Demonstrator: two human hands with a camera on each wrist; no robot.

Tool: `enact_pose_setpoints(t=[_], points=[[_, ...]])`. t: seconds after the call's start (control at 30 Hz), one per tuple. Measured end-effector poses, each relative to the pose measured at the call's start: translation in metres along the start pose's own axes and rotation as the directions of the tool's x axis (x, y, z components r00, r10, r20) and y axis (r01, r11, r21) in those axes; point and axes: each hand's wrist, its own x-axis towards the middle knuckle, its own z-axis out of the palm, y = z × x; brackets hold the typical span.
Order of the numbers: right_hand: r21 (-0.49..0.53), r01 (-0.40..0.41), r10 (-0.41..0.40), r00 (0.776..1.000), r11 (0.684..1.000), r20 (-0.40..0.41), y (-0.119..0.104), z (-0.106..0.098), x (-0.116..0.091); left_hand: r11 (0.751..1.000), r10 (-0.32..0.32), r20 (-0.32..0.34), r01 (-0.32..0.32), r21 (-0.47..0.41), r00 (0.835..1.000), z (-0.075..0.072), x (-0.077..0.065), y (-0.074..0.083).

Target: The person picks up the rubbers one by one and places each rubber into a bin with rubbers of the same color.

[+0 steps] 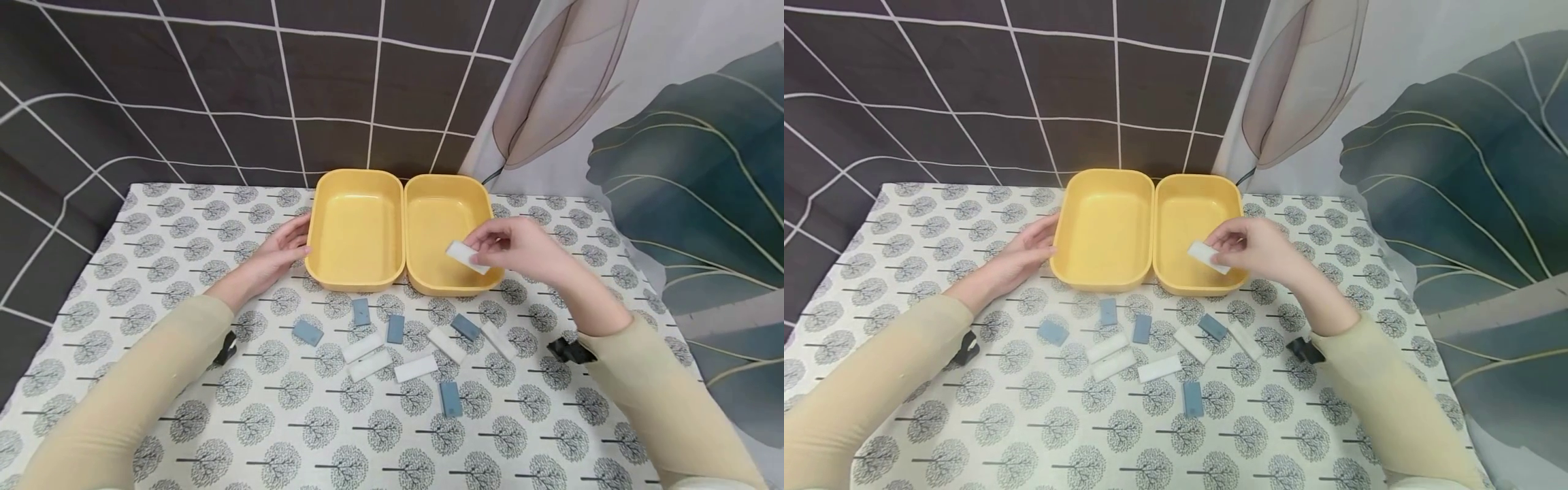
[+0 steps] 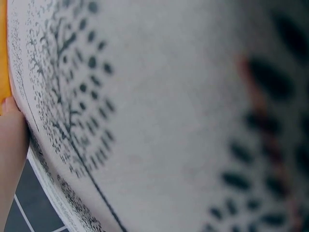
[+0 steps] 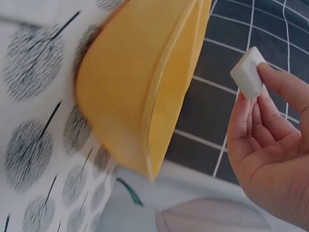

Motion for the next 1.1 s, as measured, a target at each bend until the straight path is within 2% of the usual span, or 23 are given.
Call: enact_pose_setpoints(t=[0.6,0.83,1.1], points=[[0.159,0.084,-0.096,0.993,0.984,0.067,-0.034,0.05,0.071,1.0,-0.002,0.003,0.002,0.007,1.0,0.0,0.001,0.0],[0.211,0.116,-0.15,0.977,0.971,0.152,-0.041,0.071,0.094,1.0,0.004,-0.005,-0.004,0.015,1.0,0.0,0.001,0.0],[0.192,0.115,-0.161,0.955,0.975,0.247,-0.044,0.096,0.12,1.0,-0.001,-0.006,0.001,0.003,1.0,0.0,0.002,0.0]])
